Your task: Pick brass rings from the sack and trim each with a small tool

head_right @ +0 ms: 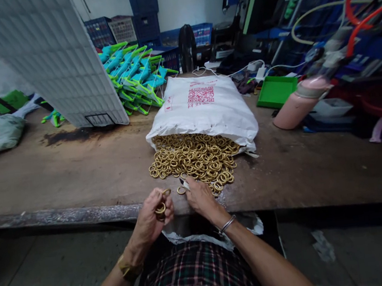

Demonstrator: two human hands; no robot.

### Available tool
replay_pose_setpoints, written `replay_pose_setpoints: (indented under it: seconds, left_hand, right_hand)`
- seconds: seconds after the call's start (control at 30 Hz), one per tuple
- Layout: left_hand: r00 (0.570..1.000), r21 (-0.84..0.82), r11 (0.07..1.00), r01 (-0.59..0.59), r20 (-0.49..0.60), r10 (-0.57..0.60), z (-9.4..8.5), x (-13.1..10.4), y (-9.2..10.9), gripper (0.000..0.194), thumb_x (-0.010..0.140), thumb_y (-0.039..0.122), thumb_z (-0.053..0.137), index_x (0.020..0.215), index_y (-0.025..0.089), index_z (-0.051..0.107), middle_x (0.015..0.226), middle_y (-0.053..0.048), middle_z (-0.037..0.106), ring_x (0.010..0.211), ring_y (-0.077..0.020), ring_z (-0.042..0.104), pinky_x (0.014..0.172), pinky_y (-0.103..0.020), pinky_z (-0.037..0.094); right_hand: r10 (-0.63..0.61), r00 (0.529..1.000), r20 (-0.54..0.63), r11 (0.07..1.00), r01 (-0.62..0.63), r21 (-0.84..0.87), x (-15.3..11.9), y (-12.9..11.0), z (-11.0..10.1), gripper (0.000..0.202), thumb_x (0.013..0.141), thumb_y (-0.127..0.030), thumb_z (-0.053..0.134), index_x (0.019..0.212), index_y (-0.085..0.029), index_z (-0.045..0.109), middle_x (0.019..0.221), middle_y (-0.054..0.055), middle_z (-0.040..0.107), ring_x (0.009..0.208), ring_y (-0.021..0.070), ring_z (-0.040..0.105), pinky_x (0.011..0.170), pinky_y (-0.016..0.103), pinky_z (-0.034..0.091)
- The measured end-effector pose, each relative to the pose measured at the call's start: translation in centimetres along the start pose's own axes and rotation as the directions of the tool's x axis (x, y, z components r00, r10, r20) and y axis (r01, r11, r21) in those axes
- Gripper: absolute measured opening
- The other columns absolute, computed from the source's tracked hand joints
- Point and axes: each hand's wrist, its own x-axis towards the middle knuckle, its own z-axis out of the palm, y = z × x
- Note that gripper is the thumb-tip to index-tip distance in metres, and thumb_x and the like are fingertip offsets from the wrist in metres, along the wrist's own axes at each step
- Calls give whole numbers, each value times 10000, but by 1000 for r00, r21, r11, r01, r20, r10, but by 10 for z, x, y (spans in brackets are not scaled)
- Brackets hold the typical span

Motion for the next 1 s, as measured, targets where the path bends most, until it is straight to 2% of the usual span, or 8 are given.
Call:
replay_pose_setpoints:
  seconds: [0.2, 0.37, 0.5, 0.67, 0.73, 0.83, 0.9, 1.0]
  left_hand:
    - [993, -134, 990, 53, -101, -67, -29, 1, -10, 232, 748, 340, 583, 742, 145, 458, 721, -27, 563, 497, -55, 468, 393, -147, 287]
    - [986, -243, 962, 127, -74, -148, -38, 0, -13, 184, 703, 211, 622, 840, 166, 508, 672, -2, 554, 509, -63, 489, 396, -134, 282]
    - [982, -317, 935, 157, -51, -182, -41, 2, -12, 198, 669, 206, 646, 828, 133, 554, 714, -34, 577, 579, -89, 540, 396, -132, 294]
    - [982, -248, 957, 153, -69, -175, -38, 5, -10, 200, 649, 213, 669, 799, 141, 557, 774, -45, 594, 622, -105, 565, 396, -133, 288]
    - [984, -132, 982, 132, -102, -146, -33, 6, -11, 196, 655, 234, 663, 790, 152, 547, 732, -22, 579, 574, -90, 537, 390, -136, 272]
    - [980, 203, 978, 37, -200, 5, -26, 7, -16, 164, 697, 277, 619, 786, 157, 552, 626, 11, 535, 487, -71, 459, 393, -153, 264]
    - [960, 442, 893, -90, -200, 195, -21, 7, -22, 160, 730, 268, 580, 851, 163, 580, 581, 29, 502, 480, -71, 428, 438, -170, 303]
    - [917, 618, 744, -252, -94, 388, -16, 8, -27, 246, 738, 216, 565, 979, 187, 605, 591, 32, 503, 510, -84, 425, 527, -193, 349]
  right_hand:
    - [-19, 999, -30, 997, 17, -73, 0, -7, 5, 272, 829, -308, 436, 1075, -201, 486, 918, 62, 644, 787, 176, 589, 627, 245, 309]
    - [-2, 1000, -26, 997, 0, -77, 0, -7, 6, 240, 828, -313, 433, 1034, -212, 503, 931, 58, 622, 816, 174, 569, 648, 250, 322]
    - [-29, 996, -85, 998, 25, -57, -3, -4, 9, 223, 794, -210, 432, 1003, -191, 507, 948, 72, 597, 805, 170, 551, 642, 248, 321]
    - [26, 996, -91, 979, -7, 203, -3, 0, 8, 132, 752, -182, 421, 834, -179, 524, 706, 24, 571, 638, 136, 505, 581, 235, 320]
    - [76, 996, -47, 889, -47, 455, -2, -1, 4, 94, 748, -222, 416, 742, -184, 502, 615, -15, 522, 557, 106, 462, 531, 214, 323]
    - [159, 974, 161, 577, -224, 785, -5, -4, -3, 104, 718, -281, 431, 767, -196, 467, 516, -79, 446, 378, 54, 325, 391, 176, 246]
    - [174, 938, 299, 369, -344, 863, -8, -5, -6, 164, 686, -308, 460, 813, -205, 445, 484, -108, 417, 308, 31, 217, 332, 164, 156]
    - [143, 914, 380, 228, -404, 886, -11, -5, -10, 189, 639, -297, 503, 787, -205, 433, 469, -119, 414, 287, 13, 187, 311, 152, 116]
